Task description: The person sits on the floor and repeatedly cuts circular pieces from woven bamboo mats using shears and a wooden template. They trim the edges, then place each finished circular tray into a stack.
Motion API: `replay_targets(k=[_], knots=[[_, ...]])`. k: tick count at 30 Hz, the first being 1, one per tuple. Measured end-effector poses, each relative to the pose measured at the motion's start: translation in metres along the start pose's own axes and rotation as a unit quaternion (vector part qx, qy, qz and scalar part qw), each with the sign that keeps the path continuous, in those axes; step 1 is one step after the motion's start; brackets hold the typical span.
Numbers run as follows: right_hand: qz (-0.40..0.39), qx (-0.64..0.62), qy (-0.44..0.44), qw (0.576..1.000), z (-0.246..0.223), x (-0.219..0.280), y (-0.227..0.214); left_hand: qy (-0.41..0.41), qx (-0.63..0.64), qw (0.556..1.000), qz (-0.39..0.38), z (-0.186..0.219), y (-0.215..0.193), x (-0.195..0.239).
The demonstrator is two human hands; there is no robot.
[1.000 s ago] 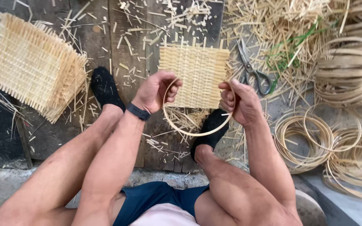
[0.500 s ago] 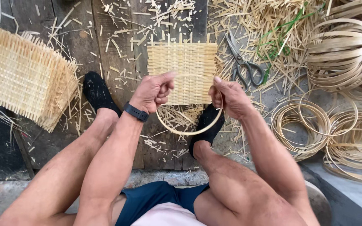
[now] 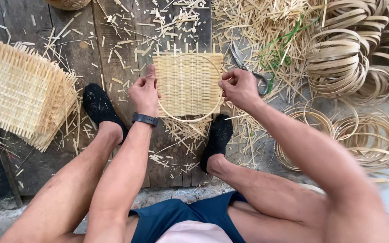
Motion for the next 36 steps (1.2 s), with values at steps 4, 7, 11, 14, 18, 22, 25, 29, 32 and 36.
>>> replay_targets(k=[4, 7, 11, 14, 18, 22, 25, 29, 32, 36], knots=[[0.079, -0.04, 0.005, 0.996, 0.028, -0.026, 0.027, 0.243, -0.289, 0.925, -0.029, 0.022, 0.007, -0.015], [0.137, 0.013, -0.043, 0.99, 0.043, -0.04, 0.032, 0.256, -0.35, 0.899, -0.071, 0.016, 0.016, -0.02], [0.157, 0.029, -0.079, 0.984, 0.057, -0.052, 0.037, 0.23, -0.334, 0.912, -0.064, 0.009, 0.011, -0.019], [0.169, 0.05, -0.076, 0.981, 0.062, -0.055, 0.036, 0.175, -0.364, 0.913, -0.053, 0.0, 0.007, -0.021], [0.189, 0.047, -0.097, 0.976, 0.057, -0.055, 0.036, 0.171, -0.358, 0.917, -0.044, 0.002, 0.008, -0.026], [0.19, 0.048, -0.087, 0.977, 0.064, -0.052, 0.037, 0.167, -0.349, 0.921, -0.035, -0.005, 0.008, -0.029], [0.206, 0.039, -0.08, 0.975, 0.065, -0.054, 0.037, 0.168, -0.348, 0.922, -0.032, -0.01, 0.006, -0.034], [0.193, 0.009, -0.026, 0.981, 0.08, -0.066, 0.048, 0.185, -0.32, 0.928, -0.045, -0.028, 0.006, -0.05], [0.244, 0.013, -0.146, 0.959, 0.075, -0.063, 0.045, 0.234, -0.319, 0.914, -0.086, -0.037, 0.006, -0.064], [0.269, 0.002, -0.1, 0.958, 0.091, -0.069, 0.052, 0.224, -0.287, 0.919, -0.152, -0.046, -0.001, -0.08]])
Point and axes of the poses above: each hand's wrist, its own x-axis away from the middle knuckle, its own y-axis out of the palm, z = x × y, the point moved 9 cm from there along -x, towards the middle knuckle, and after that the axes turned 3 degrees about z, right-handed, at the moved point
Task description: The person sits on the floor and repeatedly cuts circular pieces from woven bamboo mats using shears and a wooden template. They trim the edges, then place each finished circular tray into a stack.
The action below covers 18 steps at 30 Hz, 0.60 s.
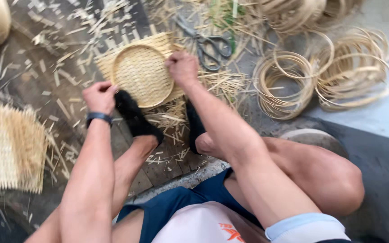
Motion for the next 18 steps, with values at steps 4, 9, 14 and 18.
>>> replay_targets(k=[4, 9, 14, 18], knots=[[-0.012, -0.013, 0.049, 0.999, -0.004, 0.001, 0.005, -0.041, -0.031, 0.999, 0.011, -0.005, -0.004, -0.002], [-0.028, -0.018, 0.057, 0.998, -0.013, 0.005, -0.012, -0.074, 0.02, 0.997, 0.018, 0.001, -0.005, 0.007], [-0.071, -0.068, 0.064, 0.993, 0.0, 0.0, -0.006, -0.089, 0.049, 0.995, -0.008, -0.006, -0.008, 0.007], [-0.11, -0.124, 0.055, 0.985, -0.001, -0.01, -0.001, -0.12, 0.077, 0.989, -0.049, -0.004, -0.008, 0.003]])
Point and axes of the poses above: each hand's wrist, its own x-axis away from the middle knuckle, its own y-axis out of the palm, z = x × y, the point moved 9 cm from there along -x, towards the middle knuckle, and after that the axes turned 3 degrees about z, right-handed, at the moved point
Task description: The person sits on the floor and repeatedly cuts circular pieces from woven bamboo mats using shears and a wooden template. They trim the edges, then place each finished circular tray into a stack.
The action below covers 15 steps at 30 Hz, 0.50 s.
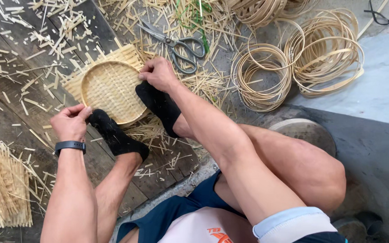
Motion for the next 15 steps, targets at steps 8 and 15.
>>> replay_targets(k=[8, 15], knots=[[0.133, 0.059, -0.007, 0.989, -0.038, 0.107, 0.02, 0.411, -0.271, 0.87, 0.013, 0.144, 0.051, 0.013], [-0.01, -0.276, 0.365, 0.889, 0.073, 0.166, 0.131, 0.357, -0.076, 0.931, -0.001, 0.149, 0.08, -0.012]])
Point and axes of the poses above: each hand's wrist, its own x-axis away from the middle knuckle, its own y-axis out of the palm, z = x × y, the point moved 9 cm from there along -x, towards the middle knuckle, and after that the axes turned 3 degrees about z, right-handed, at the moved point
